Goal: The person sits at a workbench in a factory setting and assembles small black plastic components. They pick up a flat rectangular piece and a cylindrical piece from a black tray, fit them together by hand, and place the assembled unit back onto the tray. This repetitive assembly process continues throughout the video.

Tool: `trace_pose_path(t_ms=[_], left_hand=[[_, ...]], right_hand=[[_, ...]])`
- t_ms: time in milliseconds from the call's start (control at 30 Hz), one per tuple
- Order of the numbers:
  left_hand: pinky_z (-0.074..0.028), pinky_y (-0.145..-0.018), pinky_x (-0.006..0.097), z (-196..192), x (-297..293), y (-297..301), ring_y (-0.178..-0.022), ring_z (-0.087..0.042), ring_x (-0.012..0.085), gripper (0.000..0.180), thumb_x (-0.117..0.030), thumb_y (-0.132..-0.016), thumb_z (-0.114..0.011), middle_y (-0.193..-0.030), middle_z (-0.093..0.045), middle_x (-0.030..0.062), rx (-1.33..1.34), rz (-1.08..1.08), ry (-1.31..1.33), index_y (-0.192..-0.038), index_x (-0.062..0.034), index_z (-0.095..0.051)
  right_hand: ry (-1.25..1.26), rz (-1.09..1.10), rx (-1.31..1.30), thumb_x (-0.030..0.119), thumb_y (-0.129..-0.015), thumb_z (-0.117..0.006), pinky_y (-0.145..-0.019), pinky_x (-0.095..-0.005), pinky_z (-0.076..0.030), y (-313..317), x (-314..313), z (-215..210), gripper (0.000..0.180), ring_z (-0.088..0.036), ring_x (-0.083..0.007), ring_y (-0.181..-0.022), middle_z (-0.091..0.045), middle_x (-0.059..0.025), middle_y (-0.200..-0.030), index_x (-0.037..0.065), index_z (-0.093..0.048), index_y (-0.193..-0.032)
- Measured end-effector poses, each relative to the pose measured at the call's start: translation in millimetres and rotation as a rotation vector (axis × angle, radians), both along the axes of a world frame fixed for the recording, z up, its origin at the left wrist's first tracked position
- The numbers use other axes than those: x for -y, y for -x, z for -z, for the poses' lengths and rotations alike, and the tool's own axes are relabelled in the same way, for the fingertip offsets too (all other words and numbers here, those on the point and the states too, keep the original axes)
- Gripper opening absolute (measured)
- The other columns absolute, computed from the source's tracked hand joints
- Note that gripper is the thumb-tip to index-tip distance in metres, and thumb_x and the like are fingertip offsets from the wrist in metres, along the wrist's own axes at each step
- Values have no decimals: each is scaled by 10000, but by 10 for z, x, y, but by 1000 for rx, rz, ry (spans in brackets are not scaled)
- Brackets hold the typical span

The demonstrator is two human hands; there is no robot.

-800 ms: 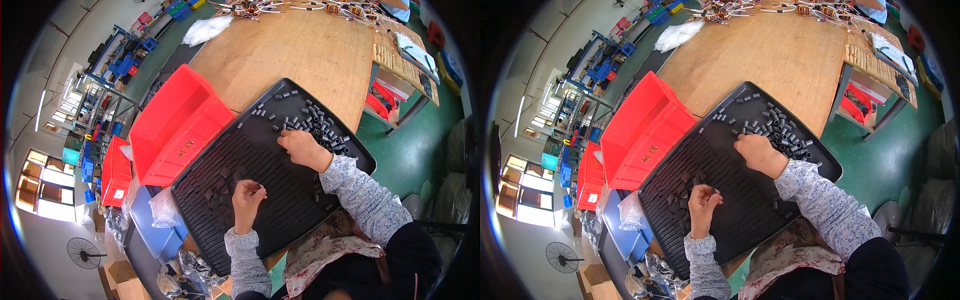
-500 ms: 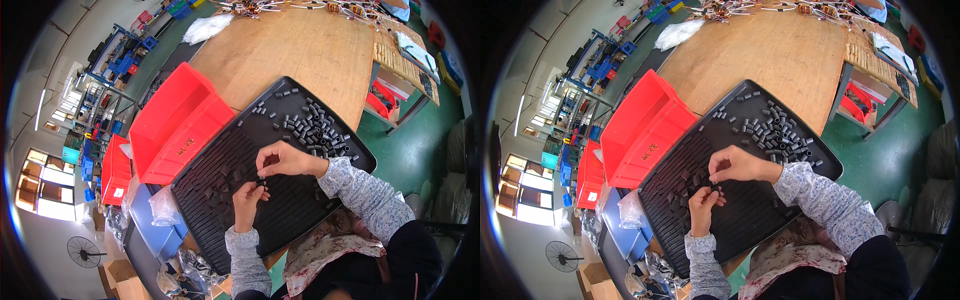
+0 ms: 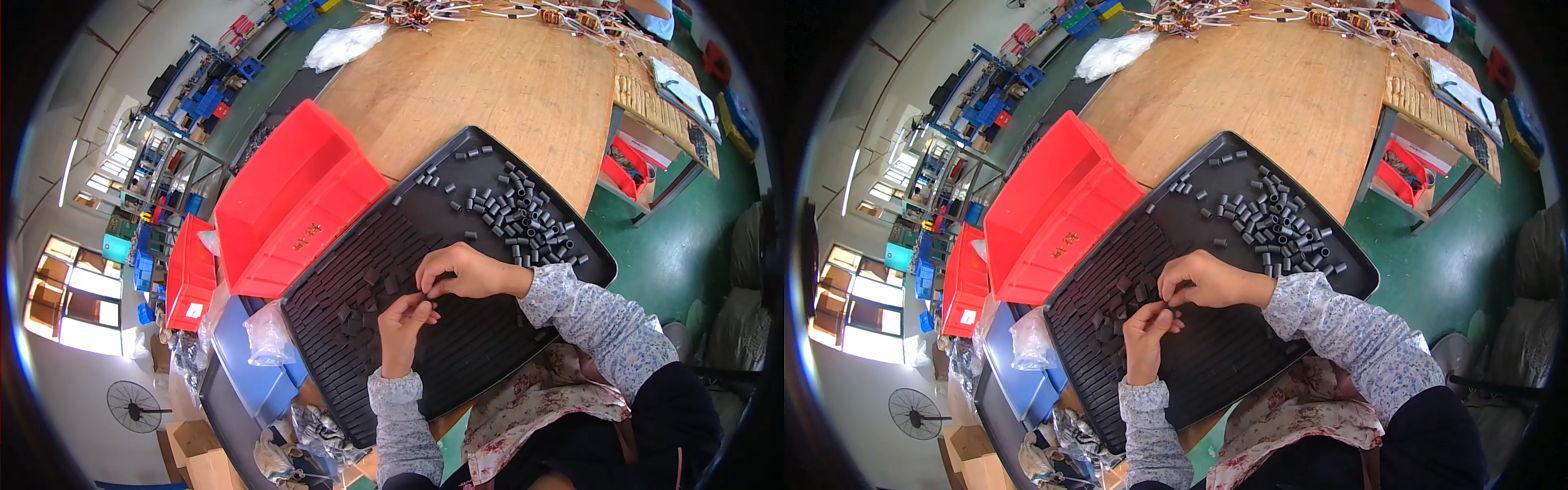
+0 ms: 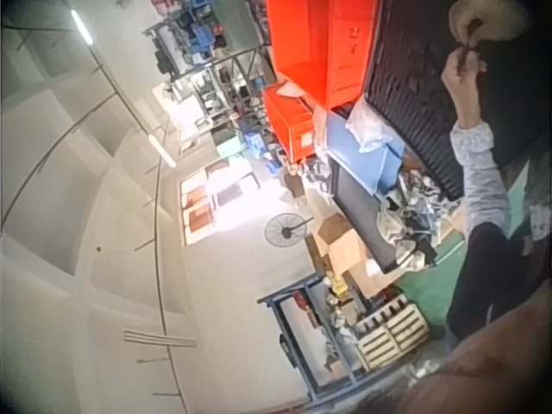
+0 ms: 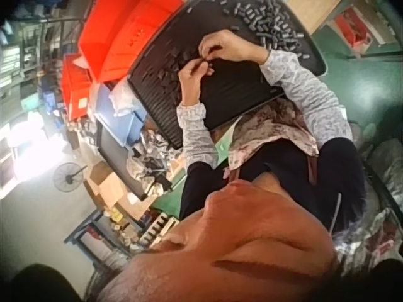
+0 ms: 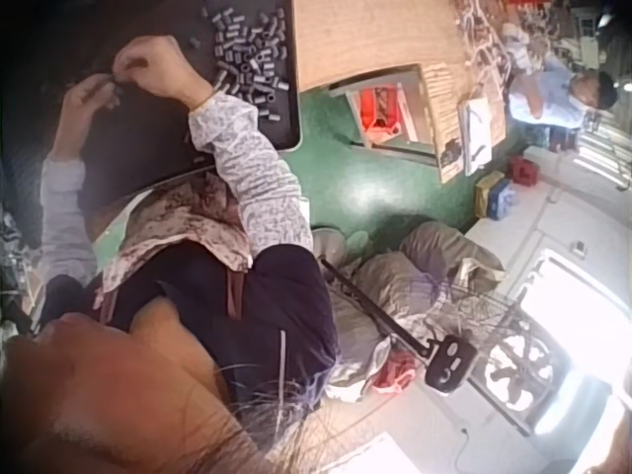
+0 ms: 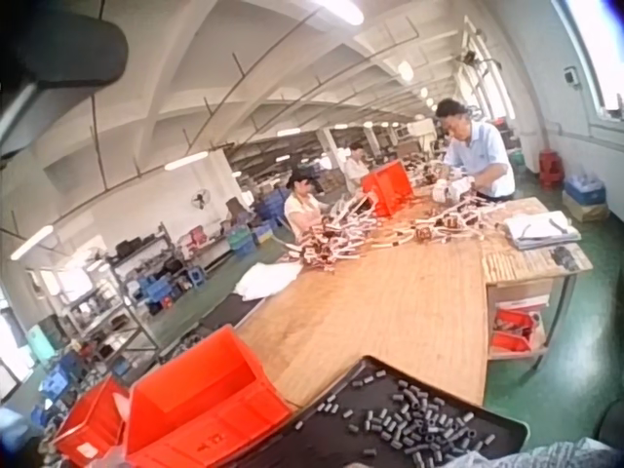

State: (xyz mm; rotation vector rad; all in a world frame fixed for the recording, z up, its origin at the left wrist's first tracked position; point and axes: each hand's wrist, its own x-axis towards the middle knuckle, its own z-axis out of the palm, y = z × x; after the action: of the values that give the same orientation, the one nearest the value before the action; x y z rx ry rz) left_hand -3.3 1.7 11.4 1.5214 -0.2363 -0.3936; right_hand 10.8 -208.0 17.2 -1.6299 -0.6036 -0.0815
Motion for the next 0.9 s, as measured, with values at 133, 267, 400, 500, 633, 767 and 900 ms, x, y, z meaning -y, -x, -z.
trace_pose_path(t_ms=[133, 267, 400, 500, 633, 767, 900], left_hand=[[-527, -785, 262, -99, -95, -160, -852, -640, 133, 282, -161, -934, -667, -954, -673, 84, 247, -153, -131, -1139, 33, -648], [-439, -940, 370, 96, -335, -353, -1029, -559, 246, 286, -157, -851, -719, -1034, -645, 73, 745, -279, -687, -1111, -42, -682], [-353, -1017, 420, 87, -292, -373, -1109, -483, 305, 287, -152, -806, -738, -1059, -630, 67, 792, -219, -786, -1081, -85, -693], [-336, -1021, 422, 60, -246, -369, -1108, -479, 293, 280, -180, -805, -744, -1049, -630, 57, 762, -235, -761, -1065, -95, -687], [-301, -1027, 430, 76, -213, -311, -1104, -473, 280, 306, -220, -793, -759, -1012, -623, 44, 799, -269, -851, -1061, -106, -666], [-278, -1035, 431, 78, -219, -290, -1133, -457, 260, 369, -241, -763, -787, -1041, -605, 37, 737, -277, -896, -1080, -110, -652], [-370, -923, 374, -57, -155, -246, -995, -518, 207, 362, -127, -696, -821, -953, -597, 34, 602, -260, -775, -1018, -91, -660]], right_hand=[[-188, 354, -80, -21, -769, -719, -691, -315, -535, -150, 6, 155, 76, -683, -183, -779, -703, -107, -837, -10, -686, -836], [117, 772, -149, 78, -794, -732, -644, -334, -529, -378, 45, 182, 86, -684, -246, -705, -693, -120, -776, 22, -679, -832], [542, 783, 93, 100, -800, -711, -715, -399, -522, -490, 77, 428, 114, -640, -289, -847, -669, -110, -853, 47, -675, -894], [585, 692, 166, 118, -802, -701, -770, -421, -507, -508, 140, 481, 168, -606, -302, -936, -646, -94, -917, 75, -669, -962], [638, 735, 125, 139, -808, -705, -787, -410, -507, -341, 223, 308, 180, -613, -306, -940, -648, -93, -933, 86, -640, -968], [757, 471, -95, 139, -797, -723, -785, -419, -506, -100, 396, 96, 167, -623, -322, -955, -651, -117, -931, 67, -620, -907], [718, 311, -79, 124, -793, -728, -787, -437, -503, -95, 470, 153, 142, -633, -345, -927, -643, -131, -910, 58, -629, -871]])
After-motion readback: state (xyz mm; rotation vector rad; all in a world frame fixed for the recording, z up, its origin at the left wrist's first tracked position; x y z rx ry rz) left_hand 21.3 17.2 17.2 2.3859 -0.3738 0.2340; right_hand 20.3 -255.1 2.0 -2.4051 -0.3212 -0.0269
